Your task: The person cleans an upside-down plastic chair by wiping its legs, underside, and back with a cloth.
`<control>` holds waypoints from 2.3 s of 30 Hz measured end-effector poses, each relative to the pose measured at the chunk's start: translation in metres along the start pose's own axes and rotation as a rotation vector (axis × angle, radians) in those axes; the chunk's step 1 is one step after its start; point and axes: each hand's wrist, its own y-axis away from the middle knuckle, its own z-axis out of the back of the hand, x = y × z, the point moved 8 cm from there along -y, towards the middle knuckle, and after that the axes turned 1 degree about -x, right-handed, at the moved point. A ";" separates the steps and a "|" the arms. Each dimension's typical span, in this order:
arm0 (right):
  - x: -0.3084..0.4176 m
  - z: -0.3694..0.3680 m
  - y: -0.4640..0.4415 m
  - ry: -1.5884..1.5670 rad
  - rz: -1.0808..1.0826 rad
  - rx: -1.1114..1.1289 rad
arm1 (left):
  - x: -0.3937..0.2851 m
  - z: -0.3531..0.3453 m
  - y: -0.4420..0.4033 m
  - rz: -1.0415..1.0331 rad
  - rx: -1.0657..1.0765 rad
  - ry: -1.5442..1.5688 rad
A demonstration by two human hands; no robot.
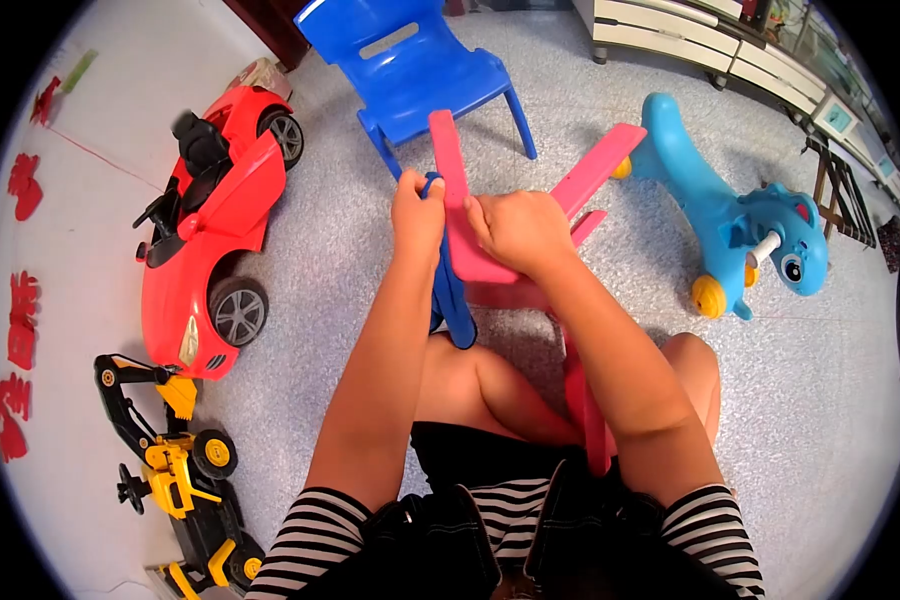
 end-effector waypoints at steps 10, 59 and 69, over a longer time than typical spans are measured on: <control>0.000 -0.002 0.002 -0.023 0.029 -0.043 | -0.032 0.012 0.065 -0.272 0.038 -0.309; -0.001 0.000 0.000 -0.068 0.059 -0.063 | -0.039 -0.018 -0.039 -0.017 0.033 -0.063; 0.000 0.000 0.005 -0.088 0.068 -0.052 | -0.035 0.012 0.053 -0.338 0.072 -0.187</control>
